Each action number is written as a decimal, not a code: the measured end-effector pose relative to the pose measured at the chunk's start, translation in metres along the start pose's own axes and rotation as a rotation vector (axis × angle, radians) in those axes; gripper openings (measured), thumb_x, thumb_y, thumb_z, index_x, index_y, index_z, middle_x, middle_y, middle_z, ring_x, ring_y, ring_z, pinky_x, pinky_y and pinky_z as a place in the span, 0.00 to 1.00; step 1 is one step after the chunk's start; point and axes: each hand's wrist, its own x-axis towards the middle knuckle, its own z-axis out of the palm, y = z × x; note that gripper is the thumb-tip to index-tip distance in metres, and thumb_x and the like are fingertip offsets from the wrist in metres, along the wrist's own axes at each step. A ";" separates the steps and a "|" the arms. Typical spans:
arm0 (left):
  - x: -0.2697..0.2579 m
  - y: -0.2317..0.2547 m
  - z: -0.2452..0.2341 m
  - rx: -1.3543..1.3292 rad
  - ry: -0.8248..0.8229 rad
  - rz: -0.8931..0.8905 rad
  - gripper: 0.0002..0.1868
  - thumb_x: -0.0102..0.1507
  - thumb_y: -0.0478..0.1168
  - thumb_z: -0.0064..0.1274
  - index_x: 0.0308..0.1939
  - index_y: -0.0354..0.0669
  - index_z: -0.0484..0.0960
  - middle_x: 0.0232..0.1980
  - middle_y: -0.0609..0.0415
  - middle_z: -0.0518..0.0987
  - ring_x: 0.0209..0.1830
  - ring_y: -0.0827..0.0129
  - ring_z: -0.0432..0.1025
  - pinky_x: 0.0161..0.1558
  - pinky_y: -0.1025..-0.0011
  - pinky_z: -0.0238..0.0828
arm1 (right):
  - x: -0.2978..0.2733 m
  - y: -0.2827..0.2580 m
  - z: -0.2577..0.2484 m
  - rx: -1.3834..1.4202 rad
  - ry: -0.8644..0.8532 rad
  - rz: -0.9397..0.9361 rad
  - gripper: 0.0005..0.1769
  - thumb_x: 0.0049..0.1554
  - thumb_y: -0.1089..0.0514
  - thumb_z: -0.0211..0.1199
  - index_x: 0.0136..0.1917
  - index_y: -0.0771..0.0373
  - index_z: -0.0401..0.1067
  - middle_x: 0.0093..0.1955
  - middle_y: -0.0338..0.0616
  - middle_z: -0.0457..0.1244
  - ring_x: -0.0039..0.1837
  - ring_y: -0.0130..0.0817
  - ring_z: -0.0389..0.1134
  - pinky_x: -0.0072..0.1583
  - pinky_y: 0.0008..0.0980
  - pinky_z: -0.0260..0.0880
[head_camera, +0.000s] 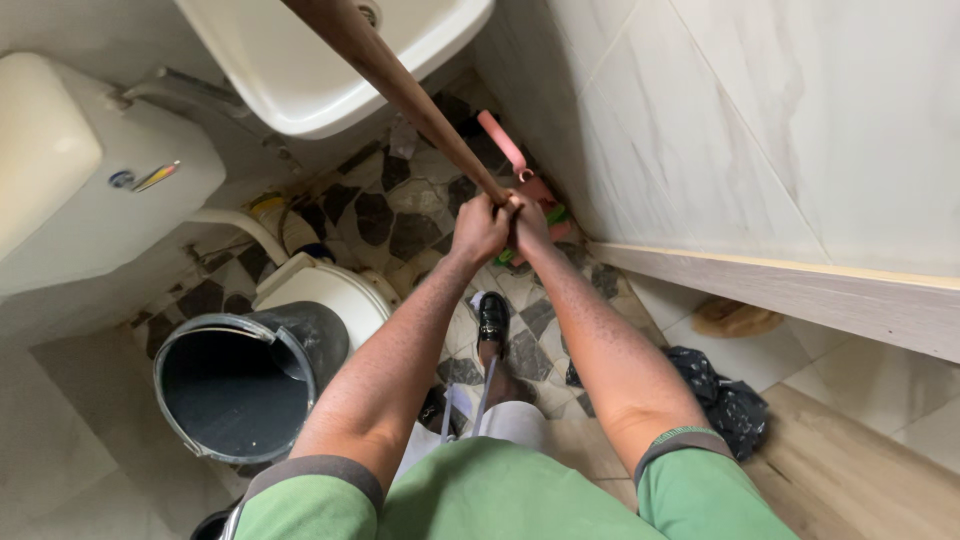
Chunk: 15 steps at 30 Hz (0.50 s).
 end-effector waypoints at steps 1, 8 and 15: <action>-0.005 -0.002 -0.005 -0.006 0.017 0.003 0.20 0.65 0.50 0.54 0.52 0.38 0.83 0.46 0.37 0.85 0.48 0.47 0.80 0.51 0.55 0.76 | 0.002 0.003 0.006 0.164 -0.029 0.042 0.17 0.62 0.53 0.53 0.56 0.62 0.76 0.47 0.41 0.69 0.49 0.32 0.70 0.51 0.36 0.69; -0.043 -0.007 -0.052 0.012 0.110 0.027 0.19 0.65 0.50 0.56 0.48 0.37 0.84 0.45 0.37 0.84 0.49 0.45 0.79 0.51 0.53 0.75 | -0.011 -0.028 0.044 0.289 -0.024 0.094 0.18 0.61 0.51 0.52 0.51 0.65 0.78 0.45 0.45 0.70 0.46 0.33 0.69 0.48 0.39 0.70; -0.118 -0.012 -0.127 -0.166 0.322 0.143 0.21 0.66 0.50 0.55 0.54 0.36 0.80 0.46 0.39 0.84 0.49 0.50 0.81 0.49 0.57 0.76 | -0.080 -0.102 0.092 -0.193 -0.067 -0.005 0.18 0.61 0.49 0.57 0.48 0.65 0.77 0.47 0.53 0.73 0.52 0.46 0.75 0.52 0.49 0.70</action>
